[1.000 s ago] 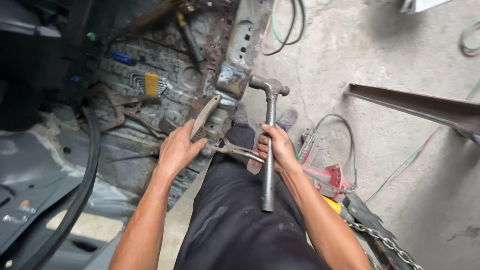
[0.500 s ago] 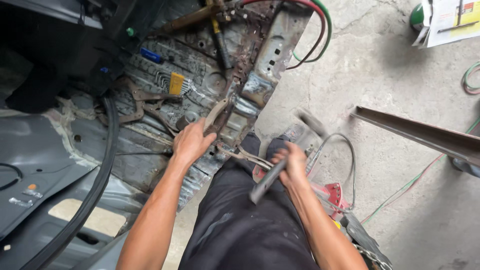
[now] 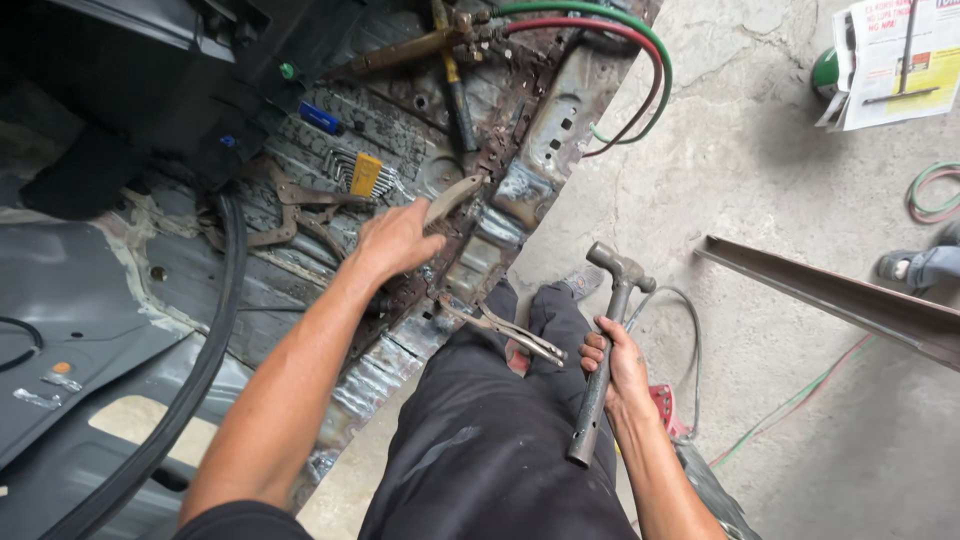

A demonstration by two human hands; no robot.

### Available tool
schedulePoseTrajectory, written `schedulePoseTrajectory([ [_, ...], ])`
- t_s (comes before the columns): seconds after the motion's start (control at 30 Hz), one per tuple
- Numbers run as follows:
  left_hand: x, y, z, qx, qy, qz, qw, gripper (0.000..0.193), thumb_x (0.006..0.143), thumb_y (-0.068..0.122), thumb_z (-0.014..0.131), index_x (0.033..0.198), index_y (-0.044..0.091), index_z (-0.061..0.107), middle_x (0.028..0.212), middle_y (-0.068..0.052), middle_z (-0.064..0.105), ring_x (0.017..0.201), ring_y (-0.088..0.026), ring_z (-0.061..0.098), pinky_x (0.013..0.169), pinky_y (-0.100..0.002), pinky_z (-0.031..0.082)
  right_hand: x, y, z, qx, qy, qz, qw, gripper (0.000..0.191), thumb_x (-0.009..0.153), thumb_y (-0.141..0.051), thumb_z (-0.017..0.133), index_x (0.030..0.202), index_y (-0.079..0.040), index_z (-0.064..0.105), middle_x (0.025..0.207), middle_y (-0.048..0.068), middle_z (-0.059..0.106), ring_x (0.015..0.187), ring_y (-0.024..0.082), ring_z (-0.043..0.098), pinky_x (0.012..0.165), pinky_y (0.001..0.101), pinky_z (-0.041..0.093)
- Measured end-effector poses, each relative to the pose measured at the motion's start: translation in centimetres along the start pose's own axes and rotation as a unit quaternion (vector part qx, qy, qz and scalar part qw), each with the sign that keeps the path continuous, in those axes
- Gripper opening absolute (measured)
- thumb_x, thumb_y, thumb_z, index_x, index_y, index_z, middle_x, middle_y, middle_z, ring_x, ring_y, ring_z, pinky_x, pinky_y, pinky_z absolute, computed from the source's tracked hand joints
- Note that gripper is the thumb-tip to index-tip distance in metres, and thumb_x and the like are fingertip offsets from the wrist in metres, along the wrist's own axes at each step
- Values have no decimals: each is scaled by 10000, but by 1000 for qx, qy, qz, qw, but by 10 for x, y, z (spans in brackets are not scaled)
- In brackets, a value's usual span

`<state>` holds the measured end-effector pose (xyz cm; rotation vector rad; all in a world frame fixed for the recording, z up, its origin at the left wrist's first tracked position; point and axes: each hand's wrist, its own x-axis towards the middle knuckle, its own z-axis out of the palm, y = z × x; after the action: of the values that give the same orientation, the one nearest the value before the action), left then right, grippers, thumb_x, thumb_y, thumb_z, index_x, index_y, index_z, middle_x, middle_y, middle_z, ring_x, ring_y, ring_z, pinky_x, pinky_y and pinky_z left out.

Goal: The person uses a welding torch to heat a section of the car's undercarriage, then uses a hammer and a metal block to shape and flatten the heated area. The person also uses pliers and a wire brush to clean and adjust the metal.

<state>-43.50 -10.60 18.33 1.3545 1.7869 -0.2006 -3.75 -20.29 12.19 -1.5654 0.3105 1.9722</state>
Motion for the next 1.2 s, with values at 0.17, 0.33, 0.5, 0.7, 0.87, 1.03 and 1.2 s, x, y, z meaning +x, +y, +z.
schedulePoseTrajectory([
  [0.17,-7,-13,-9,100,-75,-14,992,466,837,419,756,1168,95,709,1151,-193,725,1100,-397,680,952,-518,531,-9,-2,23,18,-20,-8,1000,159,997,-210,598,980,-123,467,643,-53,391,530,66,394,422,226,339],
  [0.33,-20,-20,1,178,-121,8,976,453,802,397,803,1083,46,750,1135,-192,733,1090,-373,699,945,-485,550,8,12,67,-32,-74,62,995,256,1001,-224,617,890,-135,404,634,-36,399,490,77,372,391,249,333],
  [0.5,-19,-19,-1,195,-141,20,970,381,791,314,767,1045,30,758,1113,-205,736,1058,-375,713,927,-480,564,-3,9,20,-30,-34,15,999,135,961,-234,593,1003,-116,543,607,-47,382,468,62,363,375,224,321],
  [0.7,-29,-20,-3,204,-143,8,968,337,805,286,715,1001,18,774,1061,-221,748,1042,-370,722,935,-461,563,1,-7,-14,135,128,-146,972,188,1008,-177,585,952,-105,420,690,-5,419,555,112,419,483,279,414],
  [0.87,-30,-10,2,212,-142,12,967,299,795,239,696,1011,50,781,1085,-195,749,1046,-365,725,919,-466,573,20,41,71,-15,-35,-8,999,163,954,-196,603,945,-107,467,658,16,474,528,137,469,460,307,426],
  [1.03,-29,-6,1,233,-137,42,962,308,801,256,700,1018,50,774,1082,-193,750,1034,-361,726,915,-456,571,-2,31,46,-20,2,-57,998,184,960,-220,633,949,-137,469,606,-35,410,474,89,394,392,262,348],
  [1.2,-27,-15,0,220,-131,45,966,296,798,231,697,1009,43,783,1078,-187,757,1031,-351,733,904,-449,578,-27,-4,-2,49,113,-122,985,178,985,-211,608,960,-139,447,648,-30,420,543,99,430,473,270,392],
])
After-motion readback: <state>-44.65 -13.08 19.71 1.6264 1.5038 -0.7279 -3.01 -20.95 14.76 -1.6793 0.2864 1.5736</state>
